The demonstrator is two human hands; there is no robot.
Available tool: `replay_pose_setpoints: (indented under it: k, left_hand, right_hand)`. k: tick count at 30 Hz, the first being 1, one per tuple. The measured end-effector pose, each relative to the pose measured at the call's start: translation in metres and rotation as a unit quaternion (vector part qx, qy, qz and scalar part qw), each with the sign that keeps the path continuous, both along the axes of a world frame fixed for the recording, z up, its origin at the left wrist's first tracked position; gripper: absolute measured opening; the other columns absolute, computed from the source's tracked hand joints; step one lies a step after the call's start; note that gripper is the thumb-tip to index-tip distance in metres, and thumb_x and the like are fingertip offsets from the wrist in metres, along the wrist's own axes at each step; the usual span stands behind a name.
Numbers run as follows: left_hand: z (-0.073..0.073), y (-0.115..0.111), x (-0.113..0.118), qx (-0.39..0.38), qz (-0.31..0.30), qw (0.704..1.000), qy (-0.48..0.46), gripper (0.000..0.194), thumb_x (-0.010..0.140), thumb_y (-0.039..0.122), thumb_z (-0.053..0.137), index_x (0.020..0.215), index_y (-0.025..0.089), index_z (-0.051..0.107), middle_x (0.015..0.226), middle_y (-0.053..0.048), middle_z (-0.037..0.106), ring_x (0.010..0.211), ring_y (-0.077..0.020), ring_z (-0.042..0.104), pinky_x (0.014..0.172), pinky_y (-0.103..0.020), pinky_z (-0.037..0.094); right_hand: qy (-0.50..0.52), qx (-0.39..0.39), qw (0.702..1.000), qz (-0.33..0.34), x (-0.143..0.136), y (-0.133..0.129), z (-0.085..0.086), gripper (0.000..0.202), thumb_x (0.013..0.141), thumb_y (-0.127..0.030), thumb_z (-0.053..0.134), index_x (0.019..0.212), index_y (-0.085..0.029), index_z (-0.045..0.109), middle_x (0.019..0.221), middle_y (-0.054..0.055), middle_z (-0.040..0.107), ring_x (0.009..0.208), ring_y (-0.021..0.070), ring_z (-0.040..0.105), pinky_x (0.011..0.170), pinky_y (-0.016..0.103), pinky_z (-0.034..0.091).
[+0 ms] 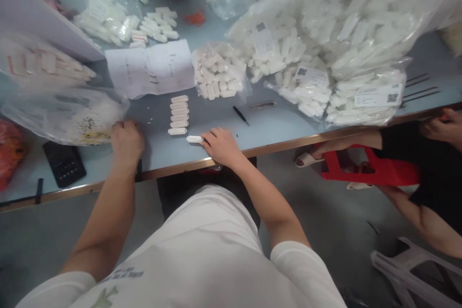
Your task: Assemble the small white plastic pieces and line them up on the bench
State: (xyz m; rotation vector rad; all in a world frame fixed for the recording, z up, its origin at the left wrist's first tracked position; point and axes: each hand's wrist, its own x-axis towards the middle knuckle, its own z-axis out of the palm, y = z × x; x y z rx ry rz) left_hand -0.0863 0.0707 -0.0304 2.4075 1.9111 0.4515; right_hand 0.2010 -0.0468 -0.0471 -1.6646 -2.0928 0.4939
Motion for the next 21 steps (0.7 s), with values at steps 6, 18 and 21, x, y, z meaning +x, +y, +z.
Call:
replay_pose_setpoints:
  k: [6,18,21]
  left_hand:
    - [0.008,-0.023,0.030,-0.010,-0.062,0.994,-0.087,0.021,0.095,0.021,0.038,0.107,0.018,0.055,0.107,-0.011,0.062,0.106,-0.0248,0.056,0.092,-0.042,0.047]
    - [0.022,-0.062,0.090,-0.226,-0.076,0.925,-0.295,0.020,0.096,0.035,0.042,0.095,0.021,0.056,0.070,0.002,0.061,0.062,-0.0135,0.057,0.069,-0.029,0.049]
    - [0.026,-0.062,0.094,-0.303,-0.067,0.875,-0.373,0.016,0.092,0.034,0.048,0.093,0.020,0.056,0.069,0.003,0.061,0.060,-0.0120,0.058,0.068,-0.029,0.050]
  right_hand:
    - [-0.002,0.009,1.000,0.000,0.000,0.000,-0.005,0.026,0.101,-0.036,0.049,0.108,-0.019,0.067,0.098,0.010,0.067,0.089,0.0235,0.053,0.079,0.036,0.038]
    - [-0.019,0.015,1.000,0.004,0.000,0.000,0.002,0.025,0.100,-0.035,0.051,0.107,-0.018,0.067,0.099,0.010,0.068,0.091,0.0238,0.054,0.079,0.035,0.037]
    - [-0.014,0.020,1.000,0.002,0.000,0.001,0.000,0.025,0.100,-0.036,0.051,0.107,-0.018,0.067,0.098,0.010,0.068,0.091,0.0234,0.054,0.079,0.035,0.037]
